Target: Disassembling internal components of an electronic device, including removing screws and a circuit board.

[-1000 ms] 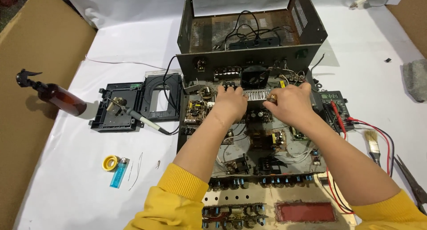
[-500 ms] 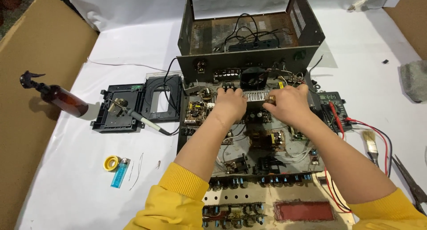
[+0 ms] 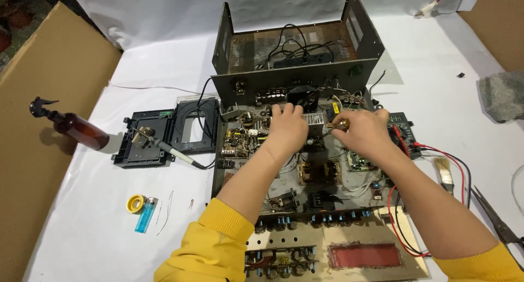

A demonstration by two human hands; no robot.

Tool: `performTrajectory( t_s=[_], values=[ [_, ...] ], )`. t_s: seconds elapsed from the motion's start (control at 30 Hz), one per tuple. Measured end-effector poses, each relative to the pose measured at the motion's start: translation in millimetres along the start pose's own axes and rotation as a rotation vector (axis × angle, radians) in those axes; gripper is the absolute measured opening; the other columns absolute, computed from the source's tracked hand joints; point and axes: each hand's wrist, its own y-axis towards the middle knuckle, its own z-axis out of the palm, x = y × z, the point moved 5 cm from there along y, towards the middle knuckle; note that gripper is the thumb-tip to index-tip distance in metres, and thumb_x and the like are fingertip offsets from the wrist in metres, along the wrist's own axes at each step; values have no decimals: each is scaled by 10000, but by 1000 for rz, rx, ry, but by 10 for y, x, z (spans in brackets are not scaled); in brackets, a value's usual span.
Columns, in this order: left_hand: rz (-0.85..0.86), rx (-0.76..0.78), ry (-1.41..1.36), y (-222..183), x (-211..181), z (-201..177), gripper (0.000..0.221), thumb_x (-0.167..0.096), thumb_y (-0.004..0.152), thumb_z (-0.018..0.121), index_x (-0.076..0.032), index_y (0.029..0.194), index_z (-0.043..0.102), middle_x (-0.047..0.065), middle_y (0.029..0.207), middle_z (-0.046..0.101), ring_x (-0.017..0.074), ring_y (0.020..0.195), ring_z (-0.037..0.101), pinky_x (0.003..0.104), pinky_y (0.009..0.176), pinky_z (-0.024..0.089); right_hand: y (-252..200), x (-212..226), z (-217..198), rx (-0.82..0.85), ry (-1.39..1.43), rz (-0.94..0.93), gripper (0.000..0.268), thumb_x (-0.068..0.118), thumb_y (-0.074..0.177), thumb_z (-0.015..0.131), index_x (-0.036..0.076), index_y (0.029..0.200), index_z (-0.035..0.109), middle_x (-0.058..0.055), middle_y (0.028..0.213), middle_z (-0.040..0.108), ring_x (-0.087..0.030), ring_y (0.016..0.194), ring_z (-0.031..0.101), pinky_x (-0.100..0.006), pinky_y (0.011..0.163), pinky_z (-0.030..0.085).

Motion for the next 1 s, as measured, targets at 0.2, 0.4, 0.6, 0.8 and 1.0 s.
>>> performTrajectory(
  t_s=[0.2,0.4,0.6,0.8,1.0],
  values=[
    [3,115,119,165,-210,103,188,-99,977,612,-97,935,795,134,1103,684,332,1134,513,550,1004,279,15,2,112,-8,22,-41,169,332,910,751,262,1063,774,65,838,775,-200,957,706,-407,973,297],
    [37,184,118,337,-247,286,206,-74,947,601,-107,872,790,148,1058,717,348,1134,507,606,1027,225,118,-63,294,9,-18,-80,201,343,919,748,237,1088,775,34,856,785,-204,960,707,-421,979,288],
    [34,235,83,416,-230,381,206,-67,944,593,-101,962,796,164,1126,713,370,1155,499,653,1050,203,235,-76,426,-108,-128,-141,208,413,907,749,216,963,788,8,715,738,-215,811,699,-423,968,298],
    [23,256,59,445,-208,444,220,-54,934,582,-92,1000,789,170,1166,703,386,1169,499,700,1058,178,76,80,80,-96,-90,-127,226,419,912,728,210,962,798,2,737,759,-236,843,718,-436,973,317],
    [20,266,55,351,-216,294,253,-30,941,564,-76,1070,777,166,1217,696,369,1186,507,652,1055,215,-57,105,49,-24,-108,-127,230,415,895,727,245,1038,785,38,796,780,-218,884,729,-442,960,323]
  ],
)
